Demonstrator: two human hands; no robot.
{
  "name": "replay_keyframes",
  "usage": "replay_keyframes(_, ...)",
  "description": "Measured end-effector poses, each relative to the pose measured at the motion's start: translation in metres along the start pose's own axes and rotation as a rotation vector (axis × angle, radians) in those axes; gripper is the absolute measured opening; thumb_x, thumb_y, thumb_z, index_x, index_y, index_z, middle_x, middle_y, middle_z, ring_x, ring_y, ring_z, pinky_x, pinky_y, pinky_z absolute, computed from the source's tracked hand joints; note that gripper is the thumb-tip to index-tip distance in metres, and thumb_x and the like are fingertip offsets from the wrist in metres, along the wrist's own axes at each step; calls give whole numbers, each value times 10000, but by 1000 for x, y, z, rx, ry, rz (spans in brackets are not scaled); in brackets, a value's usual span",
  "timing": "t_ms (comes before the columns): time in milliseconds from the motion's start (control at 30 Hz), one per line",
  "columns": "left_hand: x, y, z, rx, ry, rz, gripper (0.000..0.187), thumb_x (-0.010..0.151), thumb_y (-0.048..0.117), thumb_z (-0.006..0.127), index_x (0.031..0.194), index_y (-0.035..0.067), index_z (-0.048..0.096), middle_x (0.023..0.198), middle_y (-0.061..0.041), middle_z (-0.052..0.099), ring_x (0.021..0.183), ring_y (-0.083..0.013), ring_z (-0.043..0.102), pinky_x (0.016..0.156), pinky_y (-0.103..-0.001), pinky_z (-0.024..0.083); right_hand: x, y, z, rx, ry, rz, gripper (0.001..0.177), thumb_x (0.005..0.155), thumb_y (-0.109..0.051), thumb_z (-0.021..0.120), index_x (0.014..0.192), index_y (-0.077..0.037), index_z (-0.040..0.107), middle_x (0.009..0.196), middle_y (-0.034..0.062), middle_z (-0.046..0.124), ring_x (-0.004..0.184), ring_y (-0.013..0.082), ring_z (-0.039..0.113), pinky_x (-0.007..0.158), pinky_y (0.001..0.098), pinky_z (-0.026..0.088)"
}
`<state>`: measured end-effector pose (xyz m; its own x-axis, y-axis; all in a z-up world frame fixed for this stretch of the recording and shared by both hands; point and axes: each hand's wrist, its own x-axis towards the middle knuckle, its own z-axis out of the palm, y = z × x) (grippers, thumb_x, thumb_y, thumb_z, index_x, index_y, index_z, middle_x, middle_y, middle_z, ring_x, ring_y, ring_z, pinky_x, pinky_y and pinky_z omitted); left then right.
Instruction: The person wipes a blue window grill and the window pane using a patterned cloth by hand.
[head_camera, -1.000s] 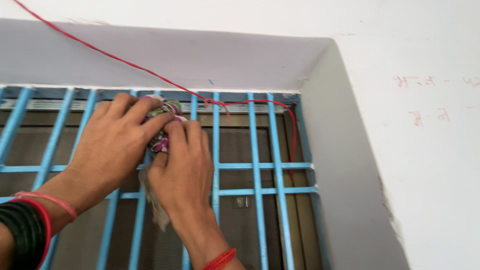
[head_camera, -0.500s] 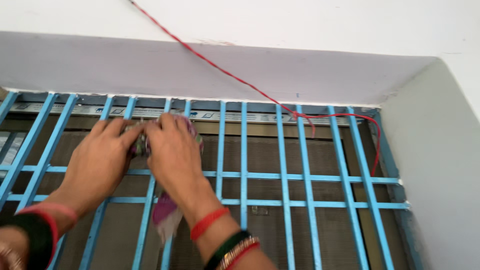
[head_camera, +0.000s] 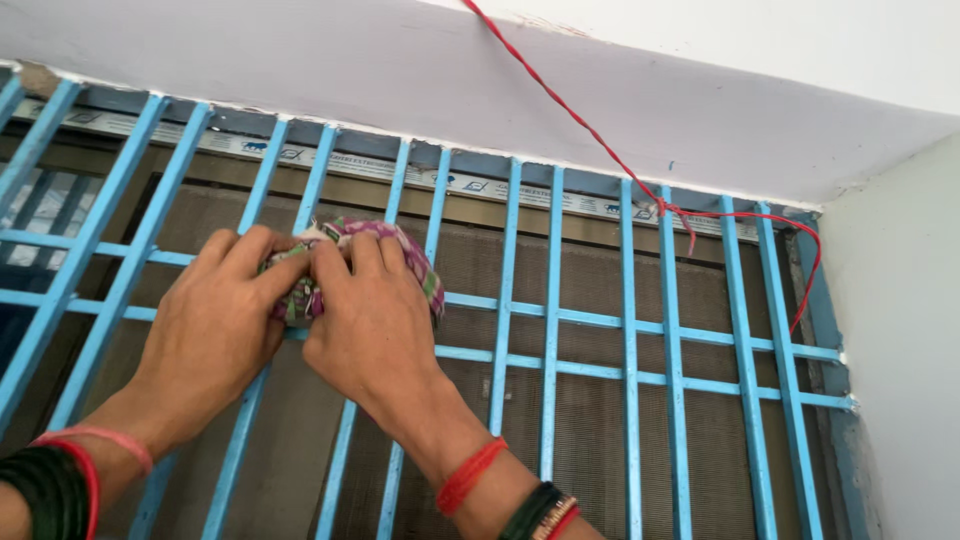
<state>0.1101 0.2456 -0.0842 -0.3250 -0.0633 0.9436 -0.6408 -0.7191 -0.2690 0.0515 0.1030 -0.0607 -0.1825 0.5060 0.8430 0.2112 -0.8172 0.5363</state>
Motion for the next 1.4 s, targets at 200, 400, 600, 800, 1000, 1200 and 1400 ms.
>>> replay_keyframes(200,-17,-26,-19,193,76,-43,603,675,5,734,1259,142,673,1138,-96,613,1049,-323,600,859,-456,523,17,-4,10,130,18,-227,406,746,14,645,1128,-109,705,1182,112,656,1181,354,609,1019,488,487)
replay_keyframes(400,-16,-54,0,242,47,-201,512,789,93,749,1289,137,646,1130,-102,613,1051,-335,621,790,-472,540,65,18,63,206,-151,-164,302,771,-55,690,1005,-212,800,1090,19,706,1131,294,634,1037,451,475)
replay_keyframes(600,20,-83,17,329,107,-194,448,801,77,735,1241,110,657,1100,-117,625,1058,-355,631,800,-480,545,103,29,86,174,-111,-73,340,804,-75,639,1030,-270,804,1086,-11,706,1088,291,610,1043,470,454)
replay_keyframes(800,-1,-83,25,279,173,-211,347,855,41,720,1196,104,696,1083,-117,644,1049,-359,626,855,-490,515,76,6,93,161,4,-29,290,780,-122,664,1006,-255,786,1098,-6,695,1121,352,571,1045,545,390)
replay_keyframes(1000,-35,-69,7,218,152,-197,429,824,3,726,1241,98,694,1170,-111,637,1084,-364,585,893,-471,510,35,-24,90,201,61,-11,373,713,-83,666,1043,-233,751,1168,36,659,1159,370,558,1010,537,403)
replay_keyframes(1200,-76,-51,-16,176,64,-238,532,710,-11,727,1229,94,671,1163,-101,625,1084,-366,578,884,-469,505,-6,-62,77,210,8,5,369,642,-69,686,986,-194,737,1142,97,614,1144,349,547,984,503,414)
replay_keyframes(1400,-122,-39,-31,158,-31,-286,524,699,-24,730,1212,62,663,1162,-105,627,1075,-371,565,895,-455,504,-44,-91,73,291,-5,1,364,642,-91,697,1003,-134,723,1110,122,587,1121,347,543,943,496,419)
